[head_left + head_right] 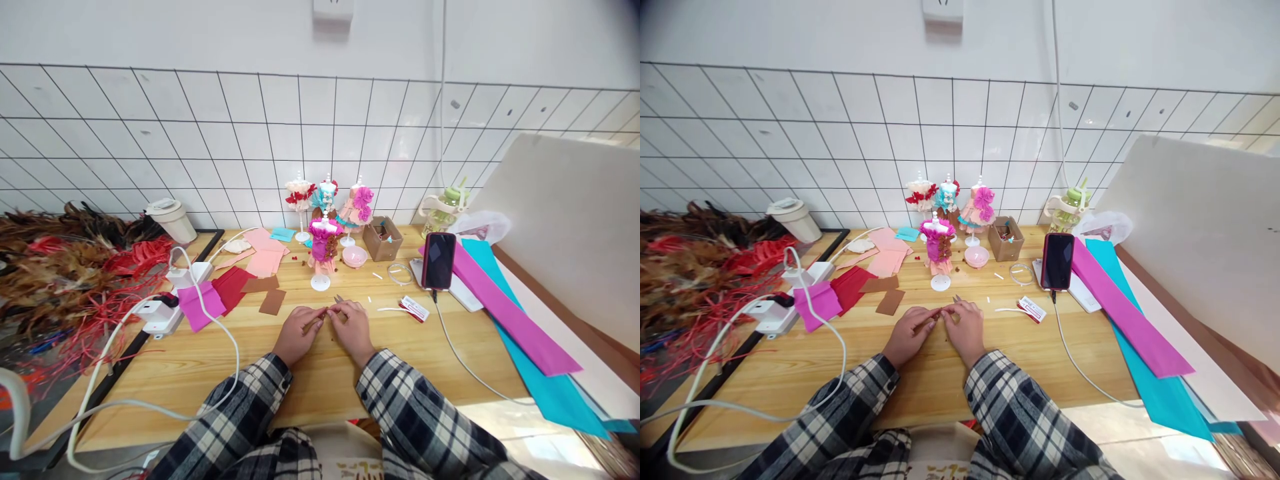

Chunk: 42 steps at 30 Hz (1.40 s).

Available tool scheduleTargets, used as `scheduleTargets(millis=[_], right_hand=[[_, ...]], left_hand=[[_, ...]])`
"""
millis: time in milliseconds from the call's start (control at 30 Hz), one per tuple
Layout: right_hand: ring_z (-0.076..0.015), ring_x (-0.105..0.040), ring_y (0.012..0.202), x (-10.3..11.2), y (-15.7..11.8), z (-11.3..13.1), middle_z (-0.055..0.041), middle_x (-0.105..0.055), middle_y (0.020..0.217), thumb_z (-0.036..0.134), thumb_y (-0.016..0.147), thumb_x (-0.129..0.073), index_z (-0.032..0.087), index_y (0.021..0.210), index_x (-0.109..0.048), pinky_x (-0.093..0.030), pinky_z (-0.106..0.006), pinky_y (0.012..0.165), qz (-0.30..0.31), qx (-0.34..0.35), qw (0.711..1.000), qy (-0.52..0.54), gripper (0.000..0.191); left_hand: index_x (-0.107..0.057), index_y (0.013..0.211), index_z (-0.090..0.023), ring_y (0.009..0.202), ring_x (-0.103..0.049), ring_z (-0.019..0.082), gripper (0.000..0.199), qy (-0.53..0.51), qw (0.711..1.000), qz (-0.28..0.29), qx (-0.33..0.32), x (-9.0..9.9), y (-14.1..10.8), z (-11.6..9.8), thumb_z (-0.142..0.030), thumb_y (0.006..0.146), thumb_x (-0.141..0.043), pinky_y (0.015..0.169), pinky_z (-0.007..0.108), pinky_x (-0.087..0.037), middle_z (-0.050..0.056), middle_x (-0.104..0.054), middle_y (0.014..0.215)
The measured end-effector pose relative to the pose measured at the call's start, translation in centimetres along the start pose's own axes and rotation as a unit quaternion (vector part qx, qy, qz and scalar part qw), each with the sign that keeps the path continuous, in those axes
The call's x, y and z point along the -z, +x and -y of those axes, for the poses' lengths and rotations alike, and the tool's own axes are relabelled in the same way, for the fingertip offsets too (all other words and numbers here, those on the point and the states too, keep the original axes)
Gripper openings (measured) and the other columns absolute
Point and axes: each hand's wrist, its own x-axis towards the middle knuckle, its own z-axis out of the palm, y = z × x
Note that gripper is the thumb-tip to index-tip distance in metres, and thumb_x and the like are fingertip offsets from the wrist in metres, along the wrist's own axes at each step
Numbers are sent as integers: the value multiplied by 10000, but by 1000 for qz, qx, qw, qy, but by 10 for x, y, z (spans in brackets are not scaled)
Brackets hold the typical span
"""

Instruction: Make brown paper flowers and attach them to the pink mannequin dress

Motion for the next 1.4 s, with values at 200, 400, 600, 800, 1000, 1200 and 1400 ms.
scheduleTargets(millis=[200, 400, 600, 800, 1000, 1200, 1400], right_hand=[[-190, -554, 889, 3, 1, -2, -41, -667, 900, 331, 888, -525, 235, 863, -689, -375, -329, 802, 14, 50, 999, 3, 191], [-196, -546, 896, 3, -2, 3, -34, -662, 898, 327, 890, -530, 255, 889, -694, -360, -337, 811, 52, 92, 994, -31, 179], [-189, -562, 900, -2, -2, -2, -23, -666, 892, 343, 858, -579, 243, 848, -688, -380, -326, 818, 44, 75, 996, 2, 149], [-184, -585, 875, -6, -1, -5, -19, -671, 855, 308, 835, -599, 226, 822, -679, -410, -315, 803, 57, 63, 996, 24, 115], [-186, -584, 860, -3, -1, -3, -34, -665, 855, 307, 844, -565, 218, 822, -670, -419, -321, 787, 58, 57, 996, 23, 140], [-189, -573, 878, 0, -1, -3, -45, -657, 877, 298, 885, -493, 210, 843, -646, -412, -334, 810, 52, 62, 996, 23, 181], [-198, -569, 946, 1, -2, 3, -47, -659, 962, 355, 826, -593, 225, 952, -651, -399, -341, 864, 52, 68, 996, 5, 190]], left_hand=[[-565, 1241, -215, 1015, -600, 210, 393, -6, 998, -37, 55, 3, 1, -4, -317, 863, -530, 935, 379, -451, 73, -684, 1063], [-702, 844, -216, 862, -637, 201, 159, 12, 996, -58, 70, 2, 3, -4, -329, 817, -594, 837, 358, -493, 45, -716, 868], [-703, 816, -203, 803, -659, 185, 150, -68, 984, -78, 142, 0, 1, -4, -319, 786, -613, 811, 323, -520, 31, -725, 829], [-688, 845, -179, 814, -677, 191, 207, -173, 963, -86, 188, -2, 1, 6, -359, 791, -604, 789, 316, -546, 53, -732, 875], [-640, 1061, -173, 856, -682, 193, 339, -212, 956, -54, 197, -1, 2, 4, -379, 795, -598, 834, 336, -544, 66, -724, 912], [-649, 1037, -169, 826, -687, 199, 360, -192, 961, -26, 195, -1, 3, 1, -373, 741, -662, 849, 356, -541, 58, -722, 852], [-601, 1079, -159, 775, -692, 196, 441, -233, 941, -53, 239, 1, 3, 6, -420, 728, -664, 764, 329, -554, 43, -728, 789]])
